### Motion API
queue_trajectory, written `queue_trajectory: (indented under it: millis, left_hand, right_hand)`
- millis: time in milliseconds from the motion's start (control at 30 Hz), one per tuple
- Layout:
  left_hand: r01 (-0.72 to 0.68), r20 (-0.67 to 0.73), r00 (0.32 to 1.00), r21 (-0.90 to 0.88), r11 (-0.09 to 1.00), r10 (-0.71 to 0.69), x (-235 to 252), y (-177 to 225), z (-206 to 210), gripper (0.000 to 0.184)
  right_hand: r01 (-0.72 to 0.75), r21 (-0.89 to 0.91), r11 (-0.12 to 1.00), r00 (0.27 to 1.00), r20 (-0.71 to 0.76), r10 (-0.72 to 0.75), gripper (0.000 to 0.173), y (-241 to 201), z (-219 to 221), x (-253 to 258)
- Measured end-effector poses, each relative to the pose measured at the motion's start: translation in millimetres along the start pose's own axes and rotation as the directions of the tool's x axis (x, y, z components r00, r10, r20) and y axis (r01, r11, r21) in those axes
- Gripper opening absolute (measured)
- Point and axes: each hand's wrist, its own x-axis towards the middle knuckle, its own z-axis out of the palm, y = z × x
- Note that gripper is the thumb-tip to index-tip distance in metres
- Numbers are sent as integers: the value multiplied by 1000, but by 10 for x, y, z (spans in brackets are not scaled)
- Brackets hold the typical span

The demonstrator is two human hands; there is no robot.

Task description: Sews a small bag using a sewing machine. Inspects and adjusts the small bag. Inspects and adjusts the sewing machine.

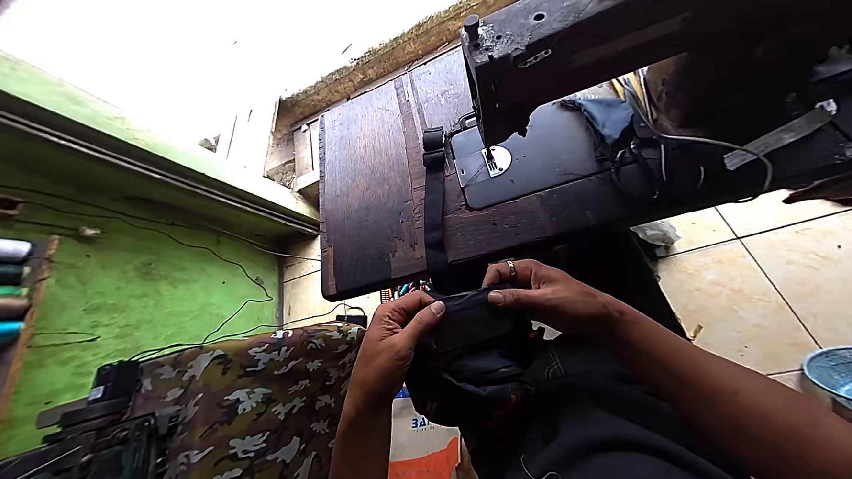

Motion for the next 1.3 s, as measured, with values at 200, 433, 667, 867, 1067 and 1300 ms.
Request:
queue_trajectory:
  millis: [200, 433, 667, 867, 1067, 1300]
  left_hand:
    - [49, 102, 993, 49, 998, -54, 115, 15, 2, 21]
    - [-42, 232, 972, 309, 950, -33, 223, 85, -9, 19]
    - [-42, 187, 982, 202, 978, 4, 232, 113, -18, 11]
    - [-74, 160, 986, 239, 968, 35, 200, 51, 17, 12]
    - [-26, 180, 984, 181, 983, -7, 193, 22, -24, 10]
    - [98, 198, 972, 136, 986, -124, 295, 14, -78, 18]
  right_hand:
    - [5, 82, 997, 994, -111, 5, 8, -6, 17, -152]
    - [39, 74, 996, 991, -129, -29, 5, 20, 42, -164]
    - [72, -17, 997, 996, -55, -73, 7, -6, 51, -175]
    - [28, -63, 998, 996, -79, -32, 15, -29, 69, -199]
    - [29, 3, 1000, 996, -90, -29, 2, 40, 53, -223]
    - [14, 111, 994, 987, -160, 4, 5, 74, 4, -228]
